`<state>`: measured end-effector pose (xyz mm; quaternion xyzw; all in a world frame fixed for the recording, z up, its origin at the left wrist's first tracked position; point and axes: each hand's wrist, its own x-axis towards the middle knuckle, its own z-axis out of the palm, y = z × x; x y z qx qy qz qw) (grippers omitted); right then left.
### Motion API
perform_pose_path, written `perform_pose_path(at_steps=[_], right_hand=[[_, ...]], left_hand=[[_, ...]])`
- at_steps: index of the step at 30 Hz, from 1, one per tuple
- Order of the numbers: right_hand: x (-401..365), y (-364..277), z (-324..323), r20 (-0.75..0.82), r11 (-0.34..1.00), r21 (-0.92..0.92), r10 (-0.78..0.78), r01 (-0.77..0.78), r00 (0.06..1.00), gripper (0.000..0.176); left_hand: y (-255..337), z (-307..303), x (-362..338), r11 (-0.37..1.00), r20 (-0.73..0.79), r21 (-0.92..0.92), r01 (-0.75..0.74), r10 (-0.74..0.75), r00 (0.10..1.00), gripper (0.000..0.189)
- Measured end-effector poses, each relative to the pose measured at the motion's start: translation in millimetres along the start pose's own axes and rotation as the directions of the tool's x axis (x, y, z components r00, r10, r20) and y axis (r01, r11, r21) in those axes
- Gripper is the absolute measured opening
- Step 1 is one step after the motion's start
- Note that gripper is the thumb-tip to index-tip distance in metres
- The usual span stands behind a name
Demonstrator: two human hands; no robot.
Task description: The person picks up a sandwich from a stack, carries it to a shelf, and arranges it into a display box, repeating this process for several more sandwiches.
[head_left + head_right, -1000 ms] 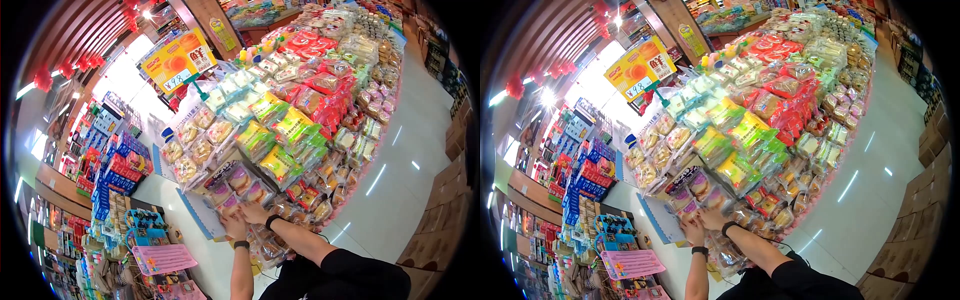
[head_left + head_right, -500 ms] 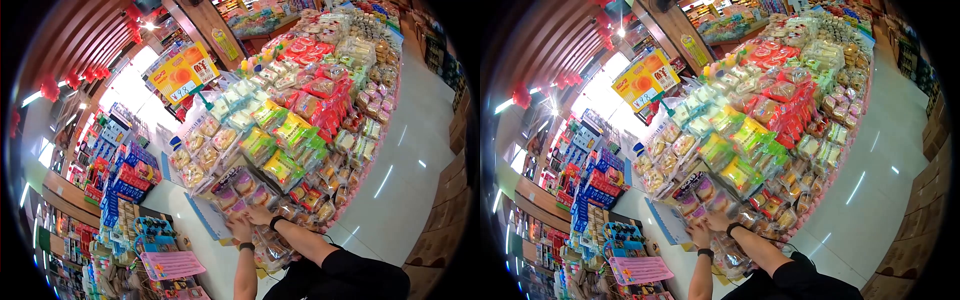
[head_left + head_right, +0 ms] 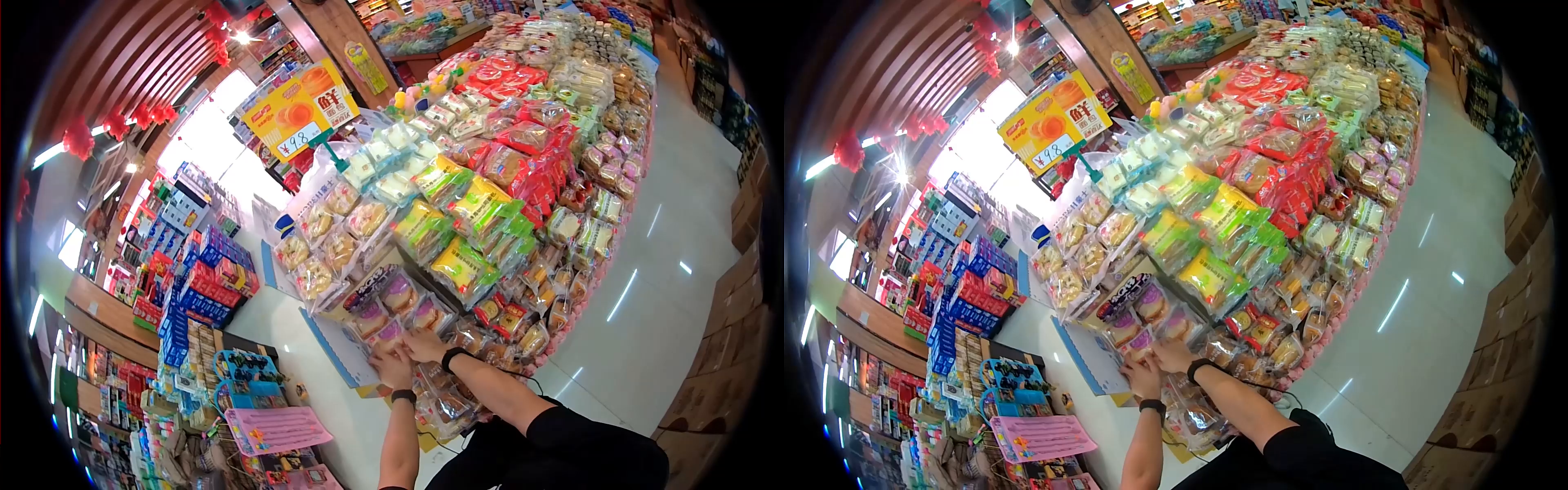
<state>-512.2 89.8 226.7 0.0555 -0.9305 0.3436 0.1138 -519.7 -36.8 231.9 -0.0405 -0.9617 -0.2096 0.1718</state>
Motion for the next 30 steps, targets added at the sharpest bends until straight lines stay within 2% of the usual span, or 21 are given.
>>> perform_pose_path(at_steps=[7,9,10,13,15,18,22,24,30], right_hand=[[-1.8,-1.6,-0.7,0.056,0.999,-0.006,0.04,-0.04,0.998,0.033],[-1.8,-1.2,1.7,-0.089,0.997,-0.075,-0.041,0.034,0.995,0.028],[-1.6,-0.5,2.9,-0.09,0.997,-0.076,-0.041,0.034,0.995,0.028],[0.3,-0.7,-0.3,-0.062,0.996,-0.083,-0.035,0.03,0.997,0.029],[1.7,-1.1,-3.6,0.093,0.999,-0.019,0.029,-0.027,0.995,0.035],[-0.1,-4.5,-4.9,0.018,0.998,-0.045,0.032,-0.031,0.999,0.031],[-0.1,-3.5,-6.5,0.061,0.998,-0.057,0.016,-0.012,0.998,0.033],[-0.7,-3.7,-7.4,0.071,0.999,0.013,0.038,-0.039,0.997,0.035],[2.0,-0.6,-1.3,0.084,0.999,-0.004,0.054,-0.054,0.995,0.035]], left_hand=[[3.3,-4.8,0.2,1.0,0.02,0.006,0.004,-0.004,1.0,0.061],[3.6,-5.3,0.7,1.0,0.027,0.001,0.012,-0.012,1.0,0.061],[4.0,-5.1,1.1,1.0,0.014,0.007,0.012,-0.012,1.0,0.06],[5.7,-5.8,1.5,1.0,0.006,0.025,0.015,-0.016,1.0,0.059],[4.9,-5.1,2.0,0.999,0.01,0.039,0.019,-0.02,1.0,0.06],[1.0,-1.8,2.3,0.999,0.025,0.037,0.024,-0.025,0.999,0.061],[2.6,-2.3,1.2,0.999,0.018,0.045,0.017,-0.018,1.0,0.061],[5.1,-5.3,1.0,0.997,0.015,0.069,0.027,-0.028,0.999,0.062],[4.8,-5.0,2.2,0.997,0.011,0.079,0.018,-0.019,1.0,0.061]])
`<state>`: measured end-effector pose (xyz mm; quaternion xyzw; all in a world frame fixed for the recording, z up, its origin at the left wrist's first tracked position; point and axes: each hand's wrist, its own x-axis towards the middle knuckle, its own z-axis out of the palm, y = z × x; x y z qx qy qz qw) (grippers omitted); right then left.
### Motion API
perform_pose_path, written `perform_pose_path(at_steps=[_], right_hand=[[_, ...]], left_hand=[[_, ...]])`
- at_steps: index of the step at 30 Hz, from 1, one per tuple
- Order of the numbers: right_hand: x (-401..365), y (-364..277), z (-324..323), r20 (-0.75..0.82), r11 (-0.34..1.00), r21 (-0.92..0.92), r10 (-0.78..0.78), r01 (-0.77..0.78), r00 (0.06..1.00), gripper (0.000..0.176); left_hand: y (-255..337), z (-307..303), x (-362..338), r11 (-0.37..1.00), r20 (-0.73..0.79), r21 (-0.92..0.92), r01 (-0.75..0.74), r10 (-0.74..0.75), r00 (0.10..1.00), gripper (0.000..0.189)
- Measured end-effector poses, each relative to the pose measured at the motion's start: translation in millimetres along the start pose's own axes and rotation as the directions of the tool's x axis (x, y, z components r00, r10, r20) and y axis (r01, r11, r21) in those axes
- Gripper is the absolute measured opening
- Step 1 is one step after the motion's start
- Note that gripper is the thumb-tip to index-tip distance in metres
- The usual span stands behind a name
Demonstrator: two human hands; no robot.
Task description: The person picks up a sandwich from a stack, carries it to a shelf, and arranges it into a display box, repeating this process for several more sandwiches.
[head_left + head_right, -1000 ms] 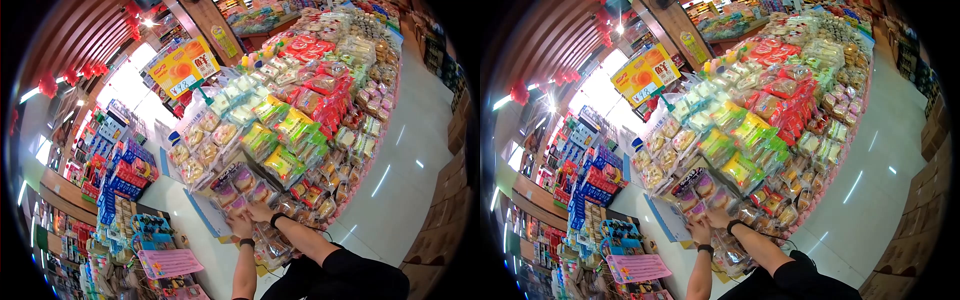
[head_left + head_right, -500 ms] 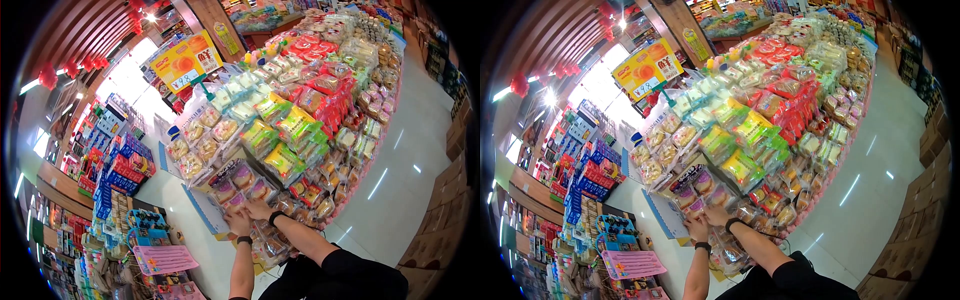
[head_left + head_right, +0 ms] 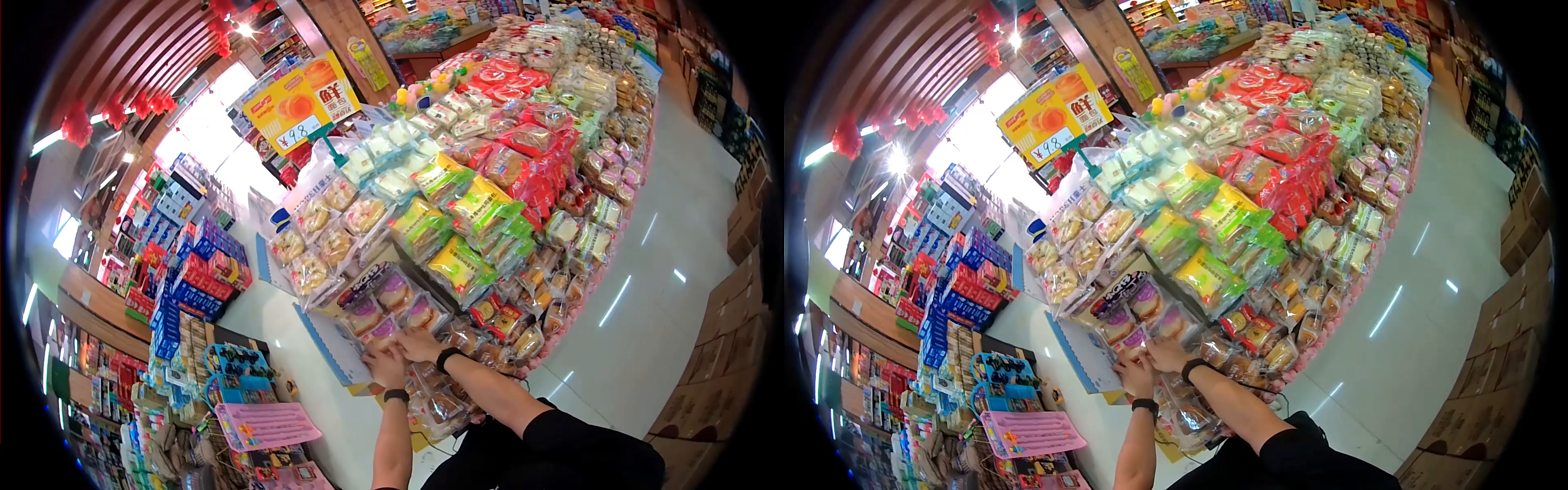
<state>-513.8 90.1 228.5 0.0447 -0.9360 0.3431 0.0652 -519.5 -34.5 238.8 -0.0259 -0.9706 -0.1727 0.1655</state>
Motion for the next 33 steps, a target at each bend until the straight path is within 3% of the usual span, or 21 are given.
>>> perform_pose_path(at_steps=[33], right_hand=[[-2.4,-0.9,-1.9,0.013,1.0,-0.002,0.007,-0.007,1.0,0.032]], left_hand=[[-5.0,6.0,0.3,0.999,0.026,-0.026,0.022,-0.021,0.999,0.061]])
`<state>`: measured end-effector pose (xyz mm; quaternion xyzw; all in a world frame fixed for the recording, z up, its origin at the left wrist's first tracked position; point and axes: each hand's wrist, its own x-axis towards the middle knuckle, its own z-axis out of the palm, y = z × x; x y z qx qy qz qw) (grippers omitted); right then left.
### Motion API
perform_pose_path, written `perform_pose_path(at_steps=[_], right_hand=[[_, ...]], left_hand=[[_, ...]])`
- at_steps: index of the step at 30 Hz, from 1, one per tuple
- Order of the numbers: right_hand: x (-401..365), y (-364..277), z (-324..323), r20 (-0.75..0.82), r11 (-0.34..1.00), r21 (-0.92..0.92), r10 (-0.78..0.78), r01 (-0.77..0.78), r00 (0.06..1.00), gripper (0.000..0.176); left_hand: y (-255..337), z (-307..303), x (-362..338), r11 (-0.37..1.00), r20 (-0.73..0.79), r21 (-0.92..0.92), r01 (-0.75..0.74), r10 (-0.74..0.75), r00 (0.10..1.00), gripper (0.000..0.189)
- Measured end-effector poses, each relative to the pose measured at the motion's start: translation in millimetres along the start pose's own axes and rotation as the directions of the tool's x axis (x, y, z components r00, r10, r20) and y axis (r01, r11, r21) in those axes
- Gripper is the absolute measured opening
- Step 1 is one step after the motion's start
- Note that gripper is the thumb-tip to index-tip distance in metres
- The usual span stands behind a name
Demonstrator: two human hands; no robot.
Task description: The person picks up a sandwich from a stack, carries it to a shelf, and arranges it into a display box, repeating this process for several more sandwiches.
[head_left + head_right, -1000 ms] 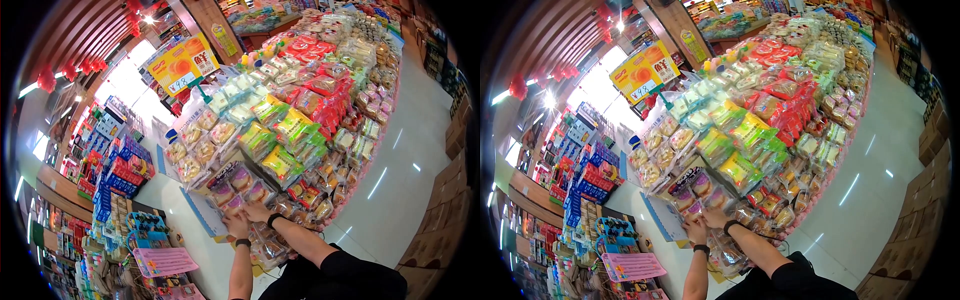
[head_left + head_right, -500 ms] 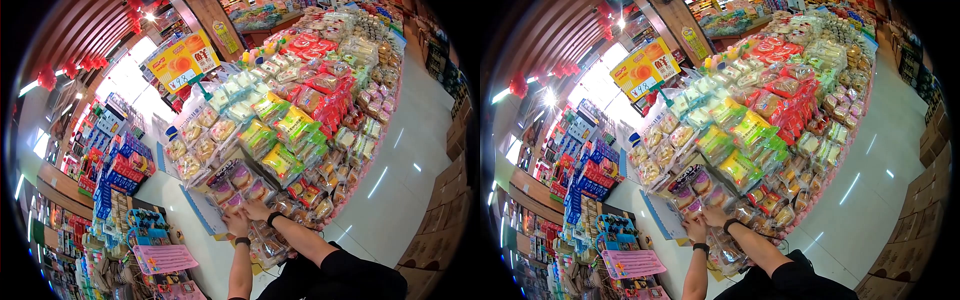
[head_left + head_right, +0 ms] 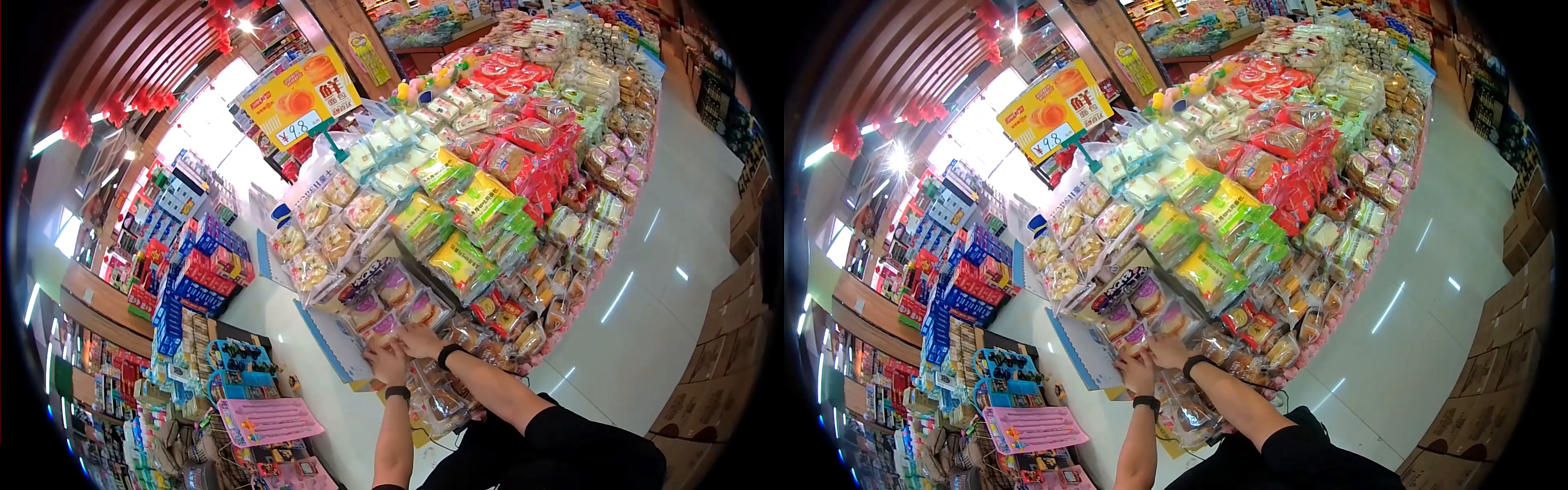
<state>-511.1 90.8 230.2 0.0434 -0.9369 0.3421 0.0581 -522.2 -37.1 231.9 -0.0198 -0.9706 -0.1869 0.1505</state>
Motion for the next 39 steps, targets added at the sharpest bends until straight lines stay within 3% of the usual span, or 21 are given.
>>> perform_pose_path(at_steps=[22,25,27,28,30,31,33,34,36,39], right_hand=[[-1.7,-2.6,-3.4,-0.013,0.999,0.014,-0.032,0.032,0.999,0.033],[-3.0,-6.7,-11.3,0.014,1.0,0.022,-0.008,0.007,1.0,0.032],[4.0,-11.6,-20.6,0.161,0.998,0.058,0.029,-0.039,0.986,0.028],[11.8,-1.5,-4.5,0.154,0.967,0.252,-0.059,0.019,0.986,0.027],[-2.2,-28.1,-53.9,0.163,0.982,0.184,0.001,-0.031,0.987,0.028],[-6.7,-31.8,-64.6,0.144,0.981,0.186,0.021,-0.048,0.989,0.028],[-22.1,-37.8,-73.9,-0.105,0.972,0.227,-0.03,0.054,0.994,0.028],[-35.9,-43.6,-87.8,-0.112,0.972,0.234,-0.012,0.038,0.994,0.028],[-68.6,-60.2,-131.7,-0.24,0.886,0.424,-0.089,0.187,0.967,0.027],[-110.4,-57.9,-165.6,-0.252,0.908,0.388,-0.063,0.161,0.966,0.027]], left_hand=[[-4.2,1.2,-1.8,0.997,-0.022,-0.047,-0.056,0.055,0.998,0.061],[-5.7,-1.1,-6.3,0.996,-0.025,-0.059,-0.063,0.061,0.998,0.061],[-1.9,-1.0,-0.7,0.997,-0.02,-0.049,-0.064,0.063,0.998,0.061],[-3.8,-4.0,-2.9,0.995,-0.034,-0.046,-0.093,0.091,0.995,0.061],[-0.1,-4.1,-2.5,0.993,-0.072,-0.055,-0.108,0.104,0.992,0.06],[1.9,-0.8,0.0,0.989,-0.063,-0.06,-0.133,0.129,0.99,0.06],[-1.4,0.9,-1.2,0.997,-0.023,-0.057,-0.049,0.048,0.999,0.059],[0.0,0.5,-1.4,0.997,-0.01,-0.053,-0.063,0.063,0.998,0.059],[1.7,-3.0,-2.4,0.999,-0.021,-0.019,-0.049,0.048,0.999,0.059],[-4.2,6.1,0.3,0.997,-0.065,-0.021,-0.075,0.074,0.995,0.058]])
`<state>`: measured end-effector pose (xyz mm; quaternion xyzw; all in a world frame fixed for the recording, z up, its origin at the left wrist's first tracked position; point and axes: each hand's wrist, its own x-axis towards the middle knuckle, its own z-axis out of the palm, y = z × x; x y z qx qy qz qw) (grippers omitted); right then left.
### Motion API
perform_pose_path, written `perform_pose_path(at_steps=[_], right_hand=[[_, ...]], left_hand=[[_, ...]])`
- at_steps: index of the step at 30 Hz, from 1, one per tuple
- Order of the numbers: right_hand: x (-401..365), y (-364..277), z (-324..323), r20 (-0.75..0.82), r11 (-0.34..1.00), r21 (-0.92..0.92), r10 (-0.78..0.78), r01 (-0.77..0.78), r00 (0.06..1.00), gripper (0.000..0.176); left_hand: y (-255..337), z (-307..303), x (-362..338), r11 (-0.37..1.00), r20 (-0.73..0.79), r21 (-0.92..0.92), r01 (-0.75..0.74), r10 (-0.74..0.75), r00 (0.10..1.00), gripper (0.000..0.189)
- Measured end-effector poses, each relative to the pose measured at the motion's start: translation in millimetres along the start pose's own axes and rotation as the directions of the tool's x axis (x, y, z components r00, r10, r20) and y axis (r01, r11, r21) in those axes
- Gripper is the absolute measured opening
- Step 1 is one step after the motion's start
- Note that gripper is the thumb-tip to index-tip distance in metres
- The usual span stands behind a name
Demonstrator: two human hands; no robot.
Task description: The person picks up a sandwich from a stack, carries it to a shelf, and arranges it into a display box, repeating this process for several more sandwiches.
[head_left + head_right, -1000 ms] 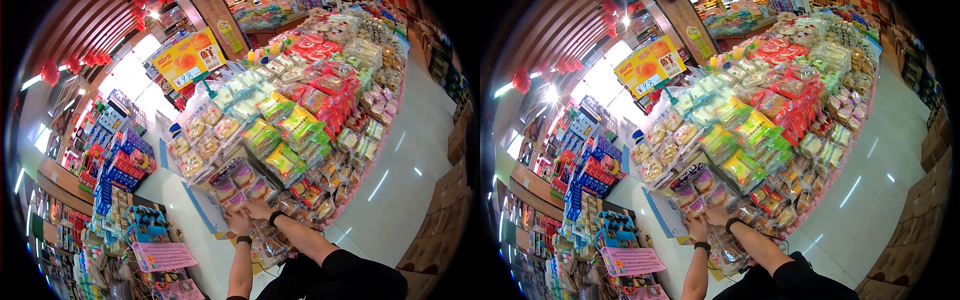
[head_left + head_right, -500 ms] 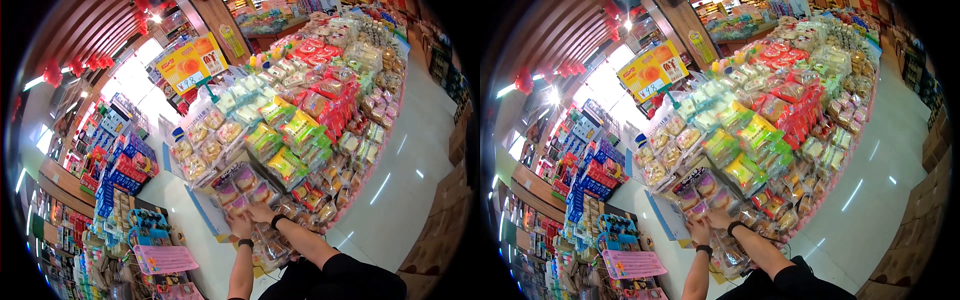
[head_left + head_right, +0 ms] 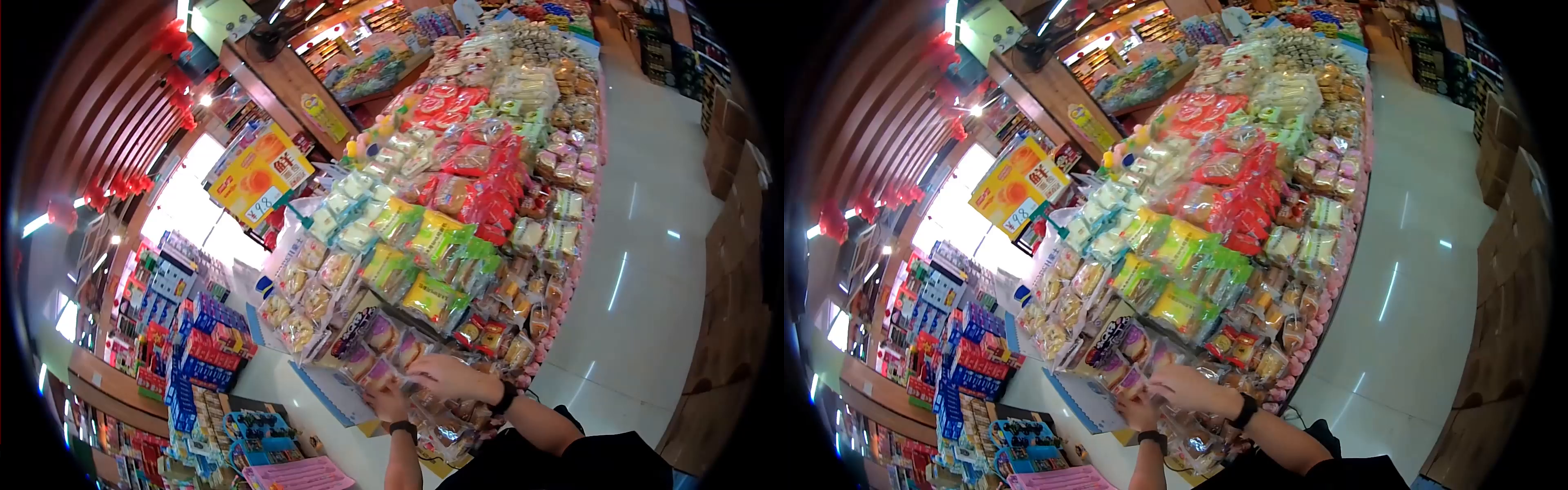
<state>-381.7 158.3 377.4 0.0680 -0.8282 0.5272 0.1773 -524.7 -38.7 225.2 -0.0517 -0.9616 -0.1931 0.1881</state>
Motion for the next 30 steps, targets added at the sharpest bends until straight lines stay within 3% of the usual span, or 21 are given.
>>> perform_pose_path(at_steps=[3,7,9,10,11,12,13,14,15,16,17,19,21,22,23,26,27,28,29,30], right_hand=[[-19.6,-8.9,-29.5,-0.061,0.999,-0.022,-0.029,0.028,0.998,0.022],[-36.9,-22.5,-51.9,-0.294,0.995,-0.059,-0.097,0.083,0.951,0.016],[-42.3,-19.9,-58.8,-0.406,0.996,-0.043,-0.09,0.079,0.91,0.017],[-41.4,-6.9,-67.1,-0.459,0.982,-0.113,-0.188,0.153,0.868,0.017],[-52.6,8.2,-79.7,-0.456,0.998,-0.009,-0.059,0.062,0.888,0.019],[-56.8,25.9,-92.7,-0.626,0.987,-0.089,-0.161,0.135,0.763,0.019],[-69.8,14.4,-110.2,-0.71,0.99,0.13,0.054,0.054,0.702,0.019],[-85.8,1.0,-125.9,-0.778,0.988,0.147,0.094,0.035,0.622,0.019],[-102.3,-5.9,-137.5,-0.836,0.988,0.156,0.119,0.024,0.535,0.019],[-123.6,-2.9,-142.7,-0.851,0.984,0.172,0.17,-0.043,0.497,0.02],[-148.0,2.5,-148.7,-0.866,0.977,0.189,0.215,-0.103,0.452,0.022],[-208.1,30.3,-143.7,-0.888,0.958,0.089,0.199,-0.271,0.415,0.026],[-275.5,48.5,-124.1,-0.884,0.881,-0.008,0.214,-0.472,0.415,0.027],[-321.5,75.2,-108.1,-0.863,0.788,-0.058,0.269,-0.613,0.427,0.025],[-357.0,81.2,-82.4,-0.861,0.76,-0.009,0.325,-0.65,0.392,0.024],[-515.6,137.0,26.1,-0.768,0.605,-0.028,0.497,-0.796,0.405,0.026],[-562.4,140.3,70.1,-0.705,0.414,0.027,0.653,-0.91,0.276,0.025],[-610.8,142.6,120.2,-0.665,0.372,0.2,0.731,-0.906,0.154,0.025],[-654.8,137.0,164.7,-0.541,0.196,0.086,0.832,-0.977,0.12,0.025],[-672.7,129.2,160.1,-0.557,0.176,0.086,0.824,-0.981,0.099,0.025]], left_hand=[[0.9,-0.8,0.1,0.997,-0.021,-0.072,-0.016,0.014,1.0,0.056],[-1.9,-2.4,-1.1,0.993,0.038,-0.122,-0.009,0.014,0.999,0.059],[-8.2,1.6,3.4,0.976,-0.038,-0.165,-0.142,0.137,0.99,0.065],[-13.5,7.2,10.5,0.966,-0.022,-0.174,-0.19,0.189,0.982,0.067],[-25.4,12.1,11.9,0.958,0.005,-0.177,-0.227,0.231,0.973,0.069],[-22.2,0.4,8.4,0.97,0.043,-0.163,-0.18,0.189,0.981,0.069],[-11.2,-8.7,5.2,0.978,0.072,-0.164,-0.132,0.145,0.987,0.069],[-10.1,-16.7,-0.2,0.981,0.098,-0.157,-0.115,0.131,0.986,0.069],[-8.5,-22.4,-2.7,0.934,0.046,-0.322,-0.155,0.18,0.983,0.069],[-7.8,-29.1,-8.8,0.856,-0.023,-0.477,-0.202,0.217,0.976,0.068],[-8.6,-45.1,-21.6,0.856,-0.018,-0.482,-0.19,0.207,0.978,0.068],[-10.4,-74.9,-47.4,0.83,0.018,-0.478,-0.286,0.334,0.942,0.066],[-45.9,-67.0,-89.8,0.7,0.06,-0.688,-0.191,0.317,0.946,0.061],[-55.8,-79.8,-106.3,0.737,0.054,-0.596,-0.319,0.433,0.9,0.058],[-70.7,-96.4,-127.7,0.754,0.074,-0.487,-0.441,0.539,0.839,0.056],[-127.8,-90.4,-207.5,0.795,0.184,-0.56,-0.233,0.393,0.901,0.052],[-150.2,-96.2,-231.2,0.815,0.248,-0.549,-0.182,0.367,0.896,0.053],[-172.1,-97.2,-252.1,0.85,0.408,-0.525,-0.047,0.3,0.862,0.051],[-192.5,-95.3,-275.5,0.873,0.563,-0.479,0.088,0.229,0.794,0.049],[-188.9,-89.4,-287.7,0.865,0.577,-0.493,0.095,0.243,0.779,0.049]])
